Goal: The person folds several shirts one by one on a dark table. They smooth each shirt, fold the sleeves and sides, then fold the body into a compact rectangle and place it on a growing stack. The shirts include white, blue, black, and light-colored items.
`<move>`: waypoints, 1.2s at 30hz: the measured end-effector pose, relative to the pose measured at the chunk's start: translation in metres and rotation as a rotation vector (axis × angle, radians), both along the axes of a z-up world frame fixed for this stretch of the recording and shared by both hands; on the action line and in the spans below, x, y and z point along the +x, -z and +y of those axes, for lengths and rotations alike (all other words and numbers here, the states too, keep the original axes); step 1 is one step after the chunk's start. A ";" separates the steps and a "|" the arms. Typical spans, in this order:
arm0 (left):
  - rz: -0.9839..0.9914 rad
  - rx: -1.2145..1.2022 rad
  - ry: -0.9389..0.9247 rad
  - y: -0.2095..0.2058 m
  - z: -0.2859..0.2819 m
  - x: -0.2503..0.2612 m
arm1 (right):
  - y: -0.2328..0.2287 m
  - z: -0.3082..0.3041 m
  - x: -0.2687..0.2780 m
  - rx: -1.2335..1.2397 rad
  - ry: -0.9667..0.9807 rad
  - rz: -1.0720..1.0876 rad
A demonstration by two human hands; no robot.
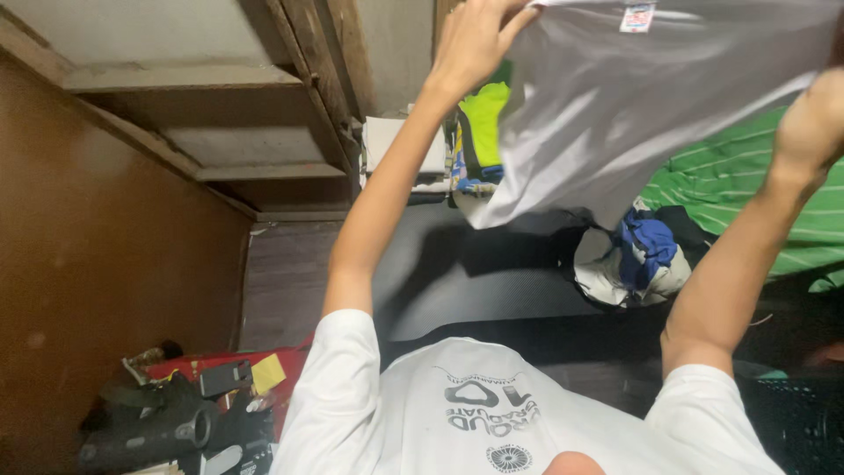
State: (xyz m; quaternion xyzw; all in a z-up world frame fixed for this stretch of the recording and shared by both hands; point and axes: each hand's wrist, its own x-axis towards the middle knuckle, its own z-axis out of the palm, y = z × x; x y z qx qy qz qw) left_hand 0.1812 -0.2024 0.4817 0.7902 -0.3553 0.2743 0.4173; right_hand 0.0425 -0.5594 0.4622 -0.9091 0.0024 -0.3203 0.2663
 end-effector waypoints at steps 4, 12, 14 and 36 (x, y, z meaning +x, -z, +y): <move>0.784 -0.032 0.344 0.017 0.003 0.007 | 0.020 0.050 -0.034 -0.272 0.044 -0.145; 1.149 -0.339 0.619 0.235 0.142 0.030 | 0.191 0.265 -0.121 -0.131 -0.393 -0.089; 1.310 -0.089 0.109 0.305 0.179 0.010 | 0.240 0.314 -0.124 -0.034 -0.479 0.103; 0.941 0.185 -0.780 0.458 0.206 -0.281 | 0.419 0.137 -0.207 0.418 0.775 0.752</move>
